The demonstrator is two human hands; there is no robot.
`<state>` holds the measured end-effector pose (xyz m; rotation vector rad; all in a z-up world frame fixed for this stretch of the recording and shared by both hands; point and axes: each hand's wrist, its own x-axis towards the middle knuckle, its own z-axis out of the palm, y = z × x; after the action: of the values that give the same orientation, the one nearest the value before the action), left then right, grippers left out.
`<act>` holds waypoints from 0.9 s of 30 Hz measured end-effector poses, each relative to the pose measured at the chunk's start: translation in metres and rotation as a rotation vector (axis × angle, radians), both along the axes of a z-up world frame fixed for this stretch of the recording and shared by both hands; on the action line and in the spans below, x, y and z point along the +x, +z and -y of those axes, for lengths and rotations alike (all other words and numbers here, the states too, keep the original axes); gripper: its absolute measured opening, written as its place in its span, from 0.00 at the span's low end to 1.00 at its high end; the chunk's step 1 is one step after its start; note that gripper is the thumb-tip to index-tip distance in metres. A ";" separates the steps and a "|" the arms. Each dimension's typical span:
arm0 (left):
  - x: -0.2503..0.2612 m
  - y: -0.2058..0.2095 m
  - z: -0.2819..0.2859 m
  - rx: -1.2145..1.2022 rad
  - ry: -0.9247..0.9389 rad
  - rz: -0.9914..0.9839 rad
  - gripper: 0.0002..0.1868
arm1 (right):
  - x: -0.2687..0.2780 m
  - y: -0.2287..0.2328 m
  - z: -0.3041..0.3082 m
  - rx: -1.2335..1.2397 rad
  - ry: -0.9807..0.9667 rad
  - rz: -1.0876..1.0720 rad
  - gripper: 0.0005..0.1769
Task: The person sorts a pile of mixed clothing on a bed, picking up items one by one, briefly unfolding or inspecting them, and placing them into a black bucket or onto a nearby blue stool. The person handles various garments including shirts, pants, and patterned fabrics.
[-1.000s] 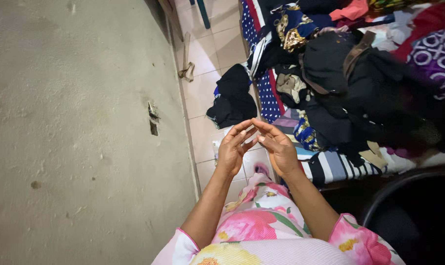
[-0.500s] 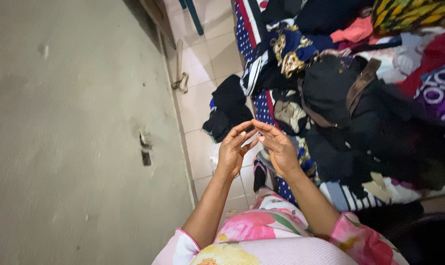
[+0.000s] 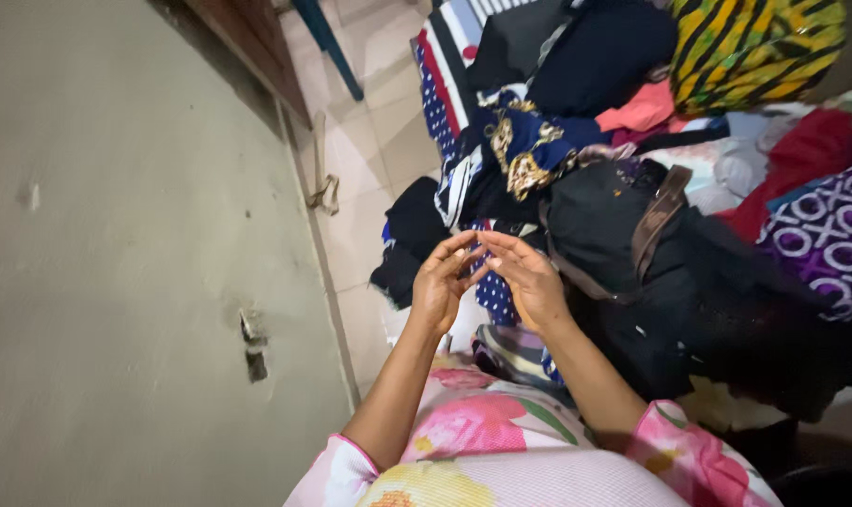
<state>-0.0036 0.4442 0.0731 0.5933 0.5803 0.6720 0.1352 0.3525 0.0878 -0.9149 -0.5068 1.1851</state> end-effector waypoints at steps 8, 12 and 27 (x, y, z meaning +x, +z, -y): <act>0.049 -0.001 -0.011 0.000 -0.165 0.012 0.17 | 0.038 -0.005 0.013 0.009 -0.154 -0.072 0.25; 0.073 -0.002 -0.015 -0.055 -0.241 0.049 0.17 | 0.052 -0.004 0.018 -0.034 -0.238 -0.051 0.24; 0.155 -0.029 -0.075 -0.094 -0.518 -0.119 0.16 | 0.141 -0.054 -0.007 -0.552 -0.460 0.688 0.33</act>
<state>0.1512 0.5195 0.0442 0.6651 0.5355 0.1214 0.2758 0.3596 0.0339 -1.8305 -0.4743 0.5618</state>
